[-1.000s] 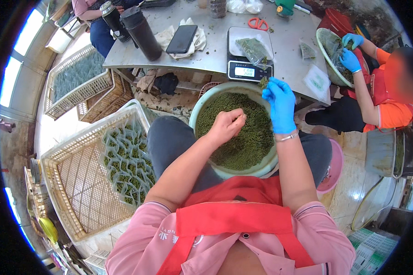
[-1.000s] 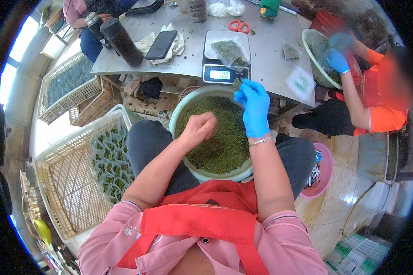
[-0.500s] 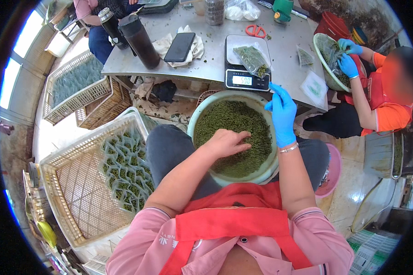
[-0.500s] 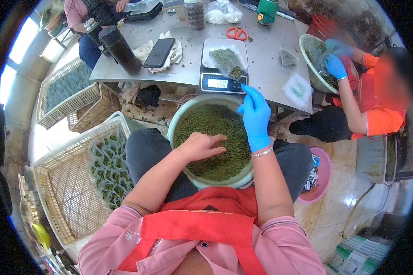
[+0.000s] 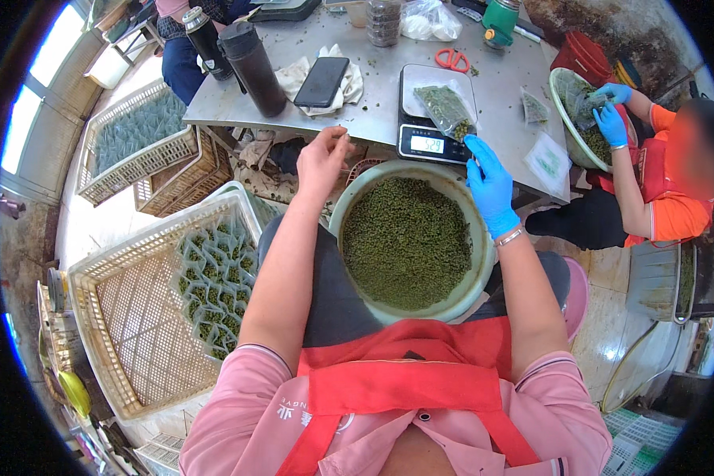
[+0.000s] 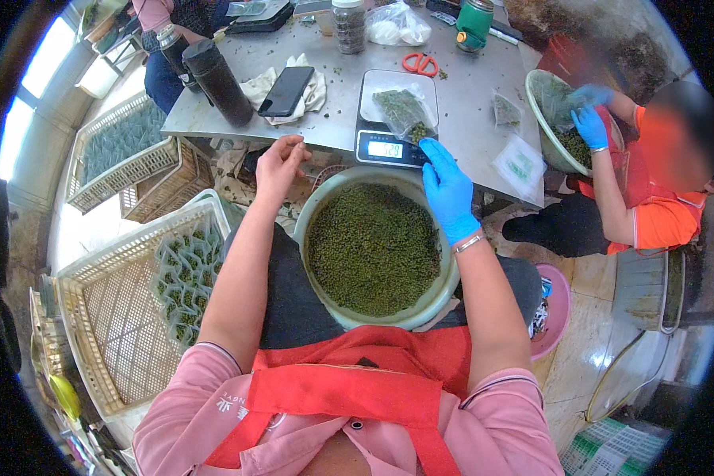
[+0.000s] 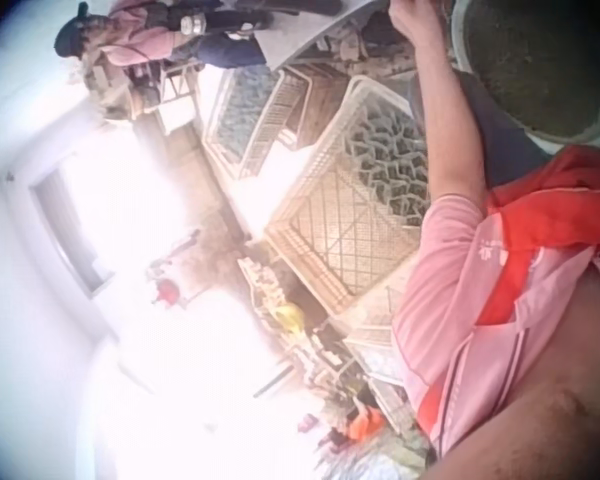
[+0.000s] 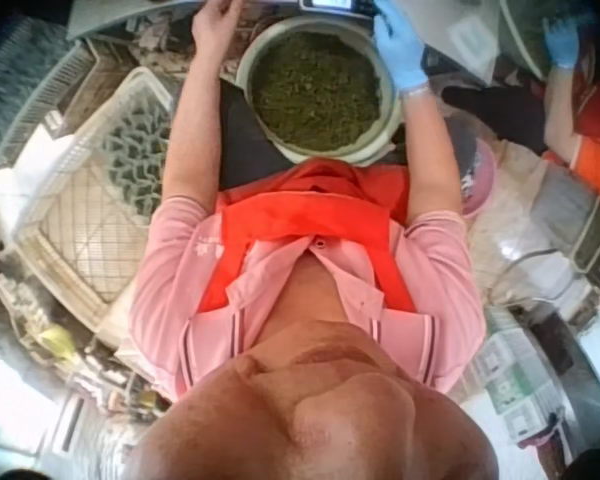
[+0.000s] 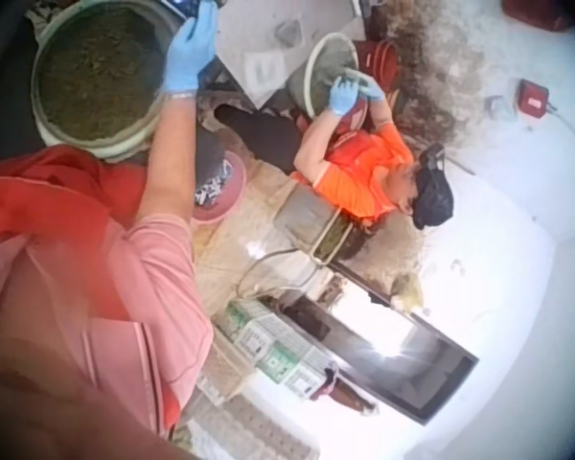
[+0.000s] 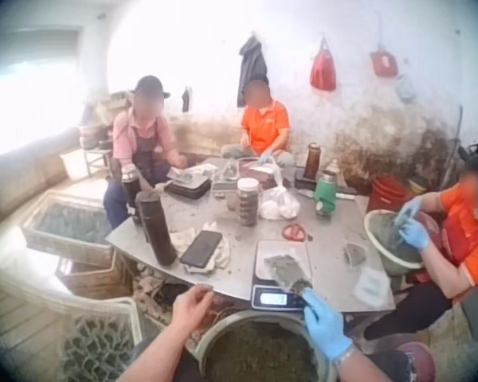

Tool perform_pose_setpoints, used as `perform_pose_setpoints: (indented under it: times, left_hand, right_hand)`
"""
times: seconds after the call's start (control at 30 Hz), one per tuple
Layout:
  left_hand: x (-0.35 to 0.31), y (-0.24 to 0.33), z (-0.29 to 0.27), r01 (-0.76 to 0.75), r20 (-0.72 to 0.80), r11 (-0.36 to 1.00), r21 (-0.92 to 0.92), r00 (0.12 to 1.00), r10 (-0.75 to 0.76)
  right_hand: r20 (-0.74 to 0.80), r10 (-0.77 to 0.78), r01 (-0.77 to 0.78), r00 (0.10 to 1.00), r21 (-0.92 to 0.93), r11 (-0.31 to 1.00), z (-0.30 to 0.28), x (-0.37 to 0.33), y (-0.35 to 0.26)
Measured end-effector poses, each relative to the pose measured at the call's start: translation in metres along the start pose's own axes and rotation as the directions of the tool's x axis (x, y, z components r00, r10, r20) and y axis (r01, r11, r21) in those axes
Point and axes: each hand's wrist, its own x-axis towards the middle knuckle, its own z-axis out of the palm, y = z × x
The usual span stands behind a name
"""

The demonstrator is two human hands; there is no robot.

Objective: The person scoops green tea leaves from a large bowl into small plastic bags, weighs each bag on a digital scale, and places the filled bags into a plastic crate. The process is repeated continuously.

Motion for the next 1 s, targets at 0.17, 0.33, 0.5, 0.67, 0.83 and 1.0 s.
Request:
perform_pose_setpoints:
  times: [0.17,0.33,0.5,0.67,0.83,1.0]
  left_hand:
    - [-0.013,0.002,0.024,-0.175,0.051,0.944,0.281,0.985,0.168]
    - [-0.015,0.013,0.038,-0.236,0.031,0.9,0.366,0.97,0.242]
    - [0.001,0.006,0.031,-0.296,-0.095,0.723,0.625,0.89,0.447]
    - [-0.007,0.006,0.029,-0.16,0.033,0.793,0.588,0.984,0.174]
    - [-0.007,0.006,0.032,-0.297,-0.053,0.797,0.526,0.924,0.379]
    - [-0.009,0.005,0.034,-0.409,0.053,0.714,0.568,0.884,0.464]
  right_hand:
    - [0.113,-0.026,0.053,0.993,-0.251,0.967,0.017,0.033,-0.002]
    - [0.155,-0.195,0.243,0.968,-0.403,0.882,0.032,0.075,-0.018]
    - [0.448,-0.426,0.582,0.786,-0.302,0.756,0.054,0.08,-0.104]
    - [0.508,-0.259,0.43,0.821,-0.253,0.867,0.085,0.065,-0.099]
    - [0.574,-0.173,0.386,0.8,-0.271,0.882,0.072,0.063,-0.114]
    - [0.481,-0.137,0.315,0.866,-0.312,0.896,0.069,0.047,-0.107]
